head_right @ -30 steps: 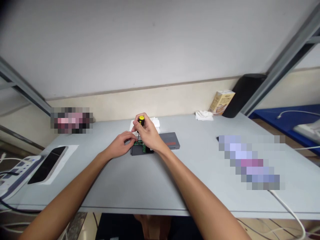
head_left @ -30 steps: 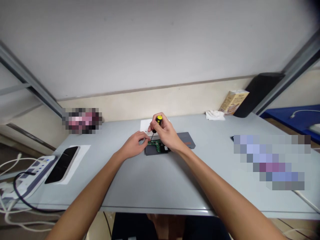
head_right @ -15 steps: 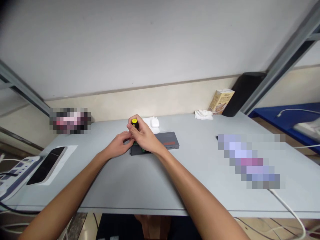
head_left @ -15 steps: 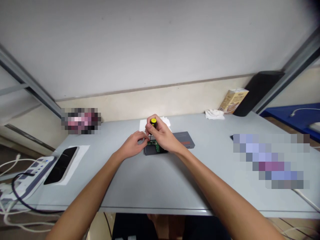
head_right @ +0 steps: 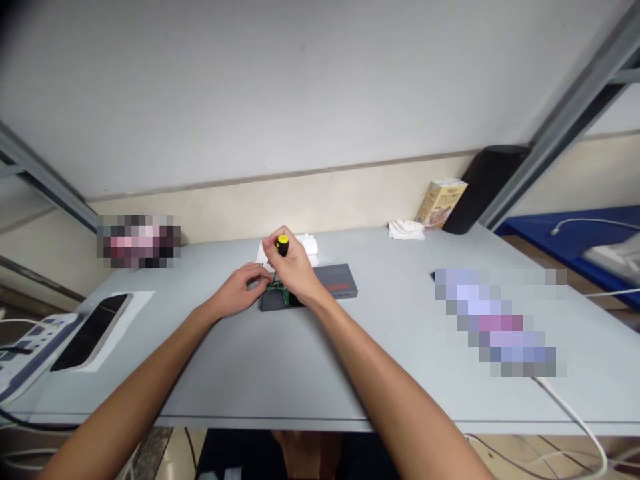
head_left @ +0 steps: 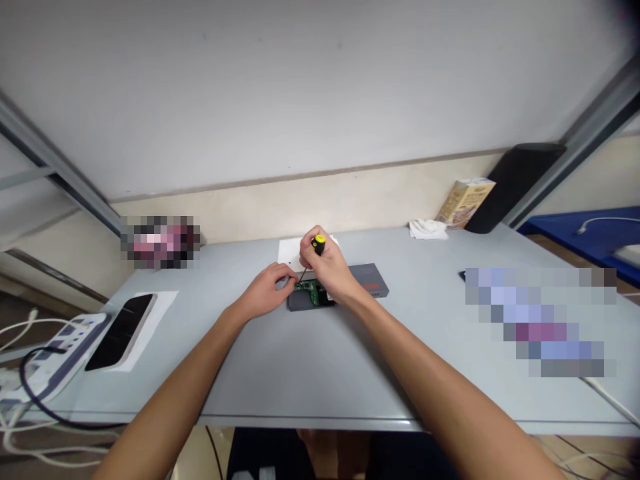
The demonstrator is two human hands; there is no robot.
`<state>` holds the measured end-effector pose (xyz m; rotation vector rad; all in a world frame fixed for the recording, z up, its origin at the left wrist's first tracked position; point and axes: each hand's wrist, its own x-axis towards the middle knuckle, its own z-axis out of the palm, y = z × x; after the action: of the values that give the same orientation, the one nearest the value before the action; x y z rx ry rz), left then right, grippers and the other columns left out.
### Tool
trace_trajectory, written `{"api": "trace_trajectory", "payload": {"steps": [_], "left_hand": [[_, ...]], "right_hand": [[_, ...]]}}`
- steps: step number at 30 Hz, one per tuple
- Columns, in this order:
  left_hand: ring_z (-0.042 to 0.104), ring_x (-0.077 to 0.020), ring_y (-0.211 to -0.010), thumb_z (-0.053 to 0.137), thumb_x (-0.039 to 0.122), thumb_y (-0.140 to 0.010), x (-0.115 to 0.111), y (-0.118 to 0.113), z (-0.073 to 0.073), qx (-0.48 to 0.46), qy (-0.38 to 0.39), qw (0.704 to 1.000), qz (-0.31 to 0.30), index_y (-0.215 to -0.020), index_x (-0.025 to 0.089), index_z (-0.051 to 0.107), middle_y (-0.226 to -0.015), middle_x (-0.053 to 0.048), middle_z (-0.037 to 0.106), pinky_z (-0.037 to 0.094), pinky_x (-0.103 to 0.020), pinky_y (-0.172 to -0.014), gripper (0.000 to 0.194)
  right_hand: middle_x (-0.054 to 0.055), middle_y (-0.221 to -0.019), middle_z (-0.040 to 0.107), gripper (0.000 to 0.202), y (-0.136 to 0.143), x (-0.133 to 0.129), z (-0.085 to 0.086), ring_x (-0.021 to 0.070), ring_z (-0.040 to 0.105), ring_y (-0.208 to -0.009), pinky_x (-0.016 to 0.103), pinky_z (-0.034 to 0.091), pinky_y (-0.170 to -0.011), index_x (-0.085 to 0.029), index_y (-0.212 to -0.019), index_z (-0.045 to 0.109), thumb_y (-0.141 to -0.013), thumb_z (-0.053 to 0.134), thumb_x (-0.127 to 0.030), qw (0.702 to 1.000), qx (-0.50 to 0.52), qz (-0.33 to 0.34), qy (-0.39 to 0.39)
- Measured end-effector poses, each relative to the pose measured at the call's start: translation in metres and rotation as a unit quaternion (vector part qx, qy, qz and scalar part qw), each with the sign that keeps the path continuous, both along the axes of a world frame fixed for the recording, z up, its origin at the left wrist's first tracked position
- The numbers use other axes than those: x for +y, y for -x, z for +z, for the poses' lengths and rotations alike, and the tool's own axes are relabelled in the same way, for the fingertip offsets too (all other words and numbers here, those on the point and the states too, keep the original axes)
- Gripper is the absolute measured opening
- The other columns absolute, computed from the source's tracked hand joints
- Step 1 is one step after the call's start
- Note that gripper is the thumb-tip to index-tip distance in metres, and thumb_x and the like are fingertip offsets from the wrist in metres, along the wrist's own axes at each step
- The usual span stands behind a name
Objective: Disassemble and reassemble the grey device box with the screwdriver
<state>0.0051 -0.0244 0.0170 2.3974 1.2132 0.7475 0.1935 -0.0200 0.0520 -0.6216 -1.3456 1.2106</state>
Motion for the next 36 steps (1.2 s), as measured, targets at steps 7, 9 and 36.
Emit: {"api": "trace_trajectory", "payload": {"steps": [7,9,36], "left_hand": [[0.061,-0.0197,-0.089,0.054,0.023,-0.096,0.001,-0.001,-0.003,-0.015,0.005,1.0,-0.001,-0.091,0.022,0.069,-0.092,-0.002,0.071,0.05,-0.033,-0.084,0.015],[0.062,-0.0203,-0.09,0.053,0.022,-0.096,0.001,-0.002,-0.003,-0.017,0.003,1.0,0.0,-0.09,0.022,0.068,-0.09,-0.002,0.071,0.05,-0.034,-0.086,0.016],[0.061,-0.0214,-0.09,0.048,0.02,-0.096,0.001,-0.007,-0.001,-0.003,0.024,1.0,-0.009,-0.087,0.021,0.066,-0.089,-0.003,0.07,0.05,-0.035,-0.086,0.02]], "right_hand": [[0.002,-0.084,0.058,0.04,-0.005,-0.006,0.012,0.0166,0.058,-0.08,0.032,0.05,-0.077,-0.025,-0.108,0.068,-0.097,0.057,-0.061,0.997,0.023,0.063,0.048],[0.002,-0.093,0.065,0.033,-0.004,-0.006,0.01,0.0174,0.062,-0.09,0.032,0.051,-0.083,-0.025,-0.096,0.064,-0.087,0.074,-0.056,0.997,0.032,0.053,0.053],[-0.005,-0.065,0.045,0.048,0.008,-0.005,0.008,0.0133,0.043,-0.061,0.03,0.038,-0.062,-0.026,-0.091,0.059,-0.089,0.061,-0.074,0.995,0.092,0.003,0.045]]}}
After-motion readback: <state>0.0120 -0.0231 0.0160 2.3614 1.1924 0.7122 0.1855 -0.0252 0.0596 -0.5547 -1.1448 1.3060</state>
